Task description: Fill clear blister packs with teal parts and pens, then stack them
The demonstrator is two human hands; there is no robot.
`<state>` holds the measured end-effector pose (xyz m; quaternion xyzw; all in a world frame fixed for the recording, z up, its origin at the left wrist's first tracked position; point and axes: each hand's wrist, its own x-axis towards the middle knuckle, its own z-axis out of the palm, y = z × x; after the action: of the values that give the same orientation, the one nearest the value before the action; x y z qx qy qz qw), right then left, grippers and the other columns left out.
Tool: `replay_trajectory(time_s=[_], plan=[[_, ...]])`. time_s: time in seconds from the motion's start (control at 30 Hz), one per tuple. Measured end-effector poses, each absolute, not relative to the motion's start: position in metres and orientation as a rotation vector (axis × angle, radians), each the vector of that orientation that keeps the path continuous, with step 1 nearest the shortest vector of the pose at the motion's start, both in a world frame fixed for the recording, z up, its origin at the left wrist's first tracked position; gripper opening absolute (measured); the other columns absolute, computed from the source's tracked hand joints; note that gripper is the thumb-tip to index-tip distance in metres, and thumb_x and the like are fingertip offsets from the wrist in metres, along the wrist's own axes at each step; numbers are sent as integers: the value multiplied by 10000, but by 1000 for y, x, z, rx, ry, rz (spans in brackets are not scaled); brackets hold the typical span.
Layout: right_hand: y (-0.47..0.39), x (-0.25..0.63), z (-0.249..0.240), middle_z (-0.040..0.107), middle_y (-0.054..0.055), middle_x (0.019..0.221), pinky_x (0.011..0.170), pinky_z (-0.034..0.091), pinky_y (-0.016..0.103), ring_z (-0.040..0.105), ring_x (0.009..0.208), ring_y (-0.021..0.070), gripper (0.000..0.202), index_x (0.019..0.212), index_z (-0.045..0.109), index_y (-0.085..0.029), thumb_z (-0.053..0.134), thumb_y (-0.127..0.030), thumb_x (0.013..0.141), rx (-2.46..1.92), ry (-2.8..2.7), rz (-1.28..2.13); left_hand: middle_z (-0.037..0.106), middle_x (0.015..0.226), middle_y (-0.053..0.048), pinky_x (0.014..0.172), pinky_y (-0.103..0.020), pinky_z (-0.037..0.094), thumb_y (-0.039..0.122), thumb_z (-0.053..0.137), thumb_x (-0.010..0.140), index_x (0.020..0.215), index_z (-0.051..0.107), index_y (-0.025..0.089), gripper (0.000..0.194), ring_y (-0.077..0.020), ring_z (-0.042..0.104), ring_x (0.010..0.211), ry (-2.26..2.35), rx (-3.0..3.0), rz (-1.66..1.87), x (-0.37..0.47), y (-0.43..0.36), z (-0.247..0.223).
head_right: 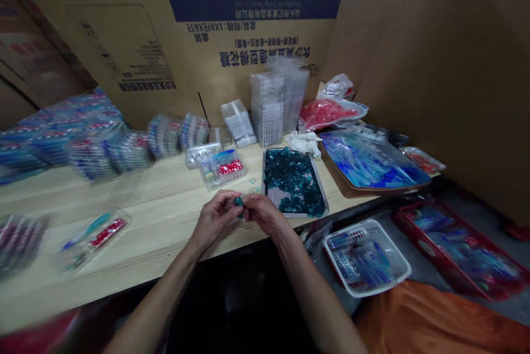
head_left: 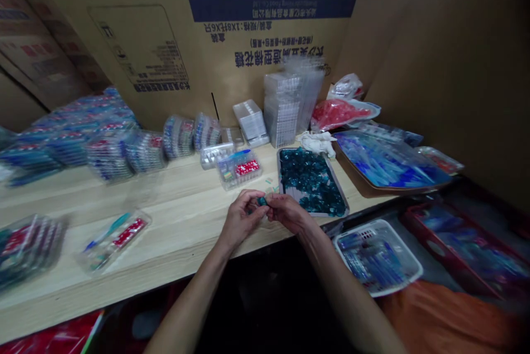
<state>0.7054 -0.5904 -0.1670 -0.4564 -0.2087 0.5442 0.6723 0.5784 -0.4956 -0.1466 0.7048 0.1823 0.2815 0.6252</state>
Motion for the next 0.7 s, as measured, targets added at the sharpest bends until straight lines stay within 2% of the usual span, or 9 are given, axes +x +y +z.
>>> replay_trajectory(time_s=[0.2,0.4,0.53,0.6,0.7], plan=[[-592,708,-163,469,-65,485,484,295,233,397,463,78,374,611,513,-184,790,-433,581,-1155,-484,1160,700,907,-58,746,-284,460,304,732,780,1015,775,244,246,-185,615,802,385,1880,644,578,-489,-137],[-596,711,-156,506,-45,478,475,300,231,401,454,75,364,595,539,-174,740,-474,645,-1257,-594,1083,712,878,-68,707,-281,486,336,739,754,961,783,208,247,-184,642,781,447,1744,563,583,-484,-145],[-608,723,-152,566,-41,543,479,323,221,444,472,83,328,801,632,-166,699,-470,697,-1260,-552,1002,726,788,-51,683,-292,500,366,800,673,926,776,178,316,-168,635,675,591,1502,485,580,-475,-151],[-619,727,-154,575,-42,575,489,346,224,467,486,91,313,880,630,-174,675,-449,737,-1295,-553,931,724,776,-50,678,-291,496,348,808,657,862,782,182,265,-171,632,672,601,1564,534,579,-471,-152],[-634,721,-161,615,-11,645,539,411,255,548,540,127,187,875,634,-191,570,-363,837,-1488,-720,794,722,802,-56,694,-283,483,298,769,705,802,786,211,132,-187,642,728,500,1815,626,583,-467,-153]])
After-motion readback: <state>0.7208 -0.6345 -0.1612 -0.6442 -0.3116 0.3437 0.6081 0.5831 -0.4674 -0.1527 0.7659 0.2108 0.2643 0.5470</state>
